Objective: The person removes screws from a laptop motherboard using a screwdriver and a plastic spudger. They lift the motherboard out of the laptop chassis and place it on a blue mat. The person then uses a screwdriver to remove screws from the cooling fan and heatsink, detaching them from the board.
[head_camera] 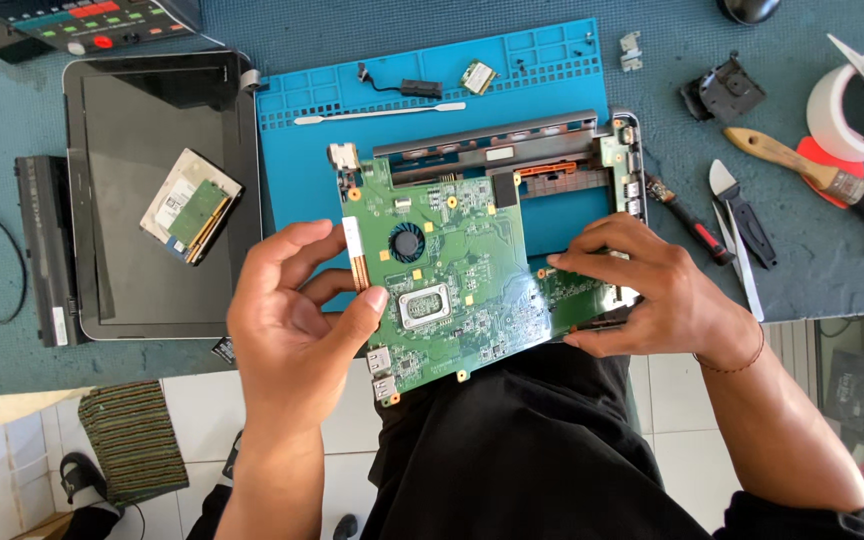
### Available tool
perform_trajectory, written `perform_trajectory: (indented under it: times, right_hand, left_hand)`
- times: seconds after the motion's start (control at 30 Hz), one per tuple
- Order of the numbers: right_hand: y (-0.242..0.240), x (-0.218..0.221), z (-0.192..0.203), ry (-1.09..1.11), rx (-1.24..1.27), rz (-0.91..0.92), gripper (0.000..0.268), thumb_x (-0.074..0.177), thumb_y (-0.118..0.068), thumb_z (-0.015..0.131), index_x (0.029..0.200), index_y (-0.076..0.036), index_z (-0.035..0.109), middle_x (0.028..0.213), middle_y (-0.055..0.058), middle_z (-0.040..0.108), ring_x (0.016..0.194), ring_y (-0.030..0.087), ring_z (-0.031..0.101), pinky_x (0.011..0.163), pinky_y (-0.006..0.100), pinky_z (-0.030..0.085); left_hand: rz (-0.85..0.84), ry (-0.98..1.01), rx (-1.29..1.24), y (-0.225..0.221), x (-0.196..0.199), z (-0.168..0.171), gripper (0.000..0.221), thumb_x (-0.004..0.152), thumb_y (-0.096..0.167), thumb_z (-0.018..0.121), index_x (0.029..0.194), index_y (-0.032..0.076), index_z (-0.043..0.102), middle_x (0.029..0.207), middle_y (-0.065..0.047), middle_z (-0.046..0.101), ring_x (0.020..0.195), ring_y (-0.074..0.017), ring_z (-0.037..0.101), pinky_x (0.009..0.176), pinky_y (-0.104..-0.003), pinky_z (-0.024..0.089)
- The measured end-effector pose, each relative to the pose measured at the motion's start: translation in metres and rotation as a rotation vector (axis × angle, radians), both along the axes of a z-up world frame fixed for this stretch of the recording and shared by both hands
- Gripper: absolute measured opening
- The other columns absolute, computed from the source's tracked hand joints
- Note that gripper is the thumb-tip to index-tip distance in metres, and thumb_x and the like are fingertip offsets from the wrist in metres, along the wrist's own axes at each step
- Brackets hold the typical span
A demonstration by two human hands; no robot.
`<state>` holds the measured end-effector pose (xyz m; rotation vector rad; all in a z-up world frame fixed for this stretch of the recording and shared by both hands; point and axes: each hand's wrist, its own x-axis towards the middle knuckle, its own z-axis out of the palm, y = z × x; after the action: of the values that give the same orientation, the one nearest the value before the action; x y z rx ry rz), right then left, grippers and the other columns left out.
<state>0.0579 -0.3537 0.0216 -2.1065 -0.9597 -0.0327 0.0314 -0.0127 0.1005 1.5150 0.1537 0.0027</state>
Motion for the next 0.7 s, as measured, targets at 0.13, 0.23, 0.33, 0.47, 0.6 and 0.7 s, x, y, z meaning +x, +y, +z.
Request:
perform_trajectory:
  times: [0.13,0.23,0.33,0.47,0.6,0.7]
  right_hand:
    - [0.005,-0.001,0.014,-0.007,0.031,-0.015,0.067,0.078,-0.034,0.092,0.132,-0.006,0.066,0.12,0.018,0.061,0.101,0.03,0.065,0.09,0.041,0.057]
    - [0.008,0.001,0.026,-0.04,0.102,-0.022,0.067,0.083,-0.042,0.084,0.134,-0.003,0.064,0.117,0.017,0.061,0.099,0.03,0.065,0.086,0.041,0.057]
    - [0.008,0.011,0.042,-0.022,0.118,-0.029,0.067,0.08,-0.036,0.085,0.131,0.002,0.065,0.115,0.02,0.065,0.1,0.029,0.067,0.086,0.037,0.061]
    - [-0.002,0.032,0.058,0.088,0.158,0.052,0.066,0.072,-0.037,0.084,0.12,0.005,0.069,0.115,0.022,0.069,0.101,0.031,0.072,0.089,0.037,0.06]
    - [-0.02,0.058,0.076,0.295,0.147,0.159,0.059,0.069,-0.03,0.085,0.119,-0.001,0.072,0.119,0.017,0.07,0.097,0.022,0.074,0.075,0.025,0.065]
    - [-0.024,0.058,0.091,0.164,0.017,0.1,0.053,0.065,-0.028,0.091,0.112,-0.007,0.076,0.123,0.015,0.07,0.107,0.026,0.073,0.092,0.038,0.059]
  left_hand:
    - [0.022,-0.143,0.017,0.002,0.001,0.002,0.049,0.086,0.0,0.079,0.13,0.004,0.056,0.125,-0.018,0.071,0.092,-0.0227,0.076,0.077,-0.029,0.065]
    - [0.052,-0.1,0.024,0.015,0.006,-0.001,0.048,0.091,0.0,0.072,0.135,0.005,0.054,0.126,-0.014,0.072,0.094,-0.0175,0.073,0.057,-0.023,0.056]
    - [-0.08,-0.168,-0.182,0.032,0.011,-0.023,0.079,0.094,0.036,0.069,0.158,0.006,0.033,0.153,-0.021,0.057,0.126,-0.0268,0.064,0.087,-0.035,0.054]
    - [-0.153,-0.59,0.014,0.032,0.027,-0.041,0.048,0.112,0.024,0.052,0.156,0.008,0.041,0.155,-0.024,0.051,0.139,-0.0328,0.057,0.115,-0.044,0.047]
    - [-0.001,-0.945,0.794,0.035,0.039,-0.021,0.031,0.113,0.025,0.06,0.139,0.008,0.06,0.145,-0.026,0.05,0.13,-0.04,0.064,0.103,-0.05,0.063]
    - [-0.051,-1.037,0.768,0.033,0.048,-0.012,0.023,0.113,0.018,0.059,0.126,0.003,0.07,0.14,-0.023,0.052,0.131,-0.0442,0.062,0.108,-0.055,0.064]
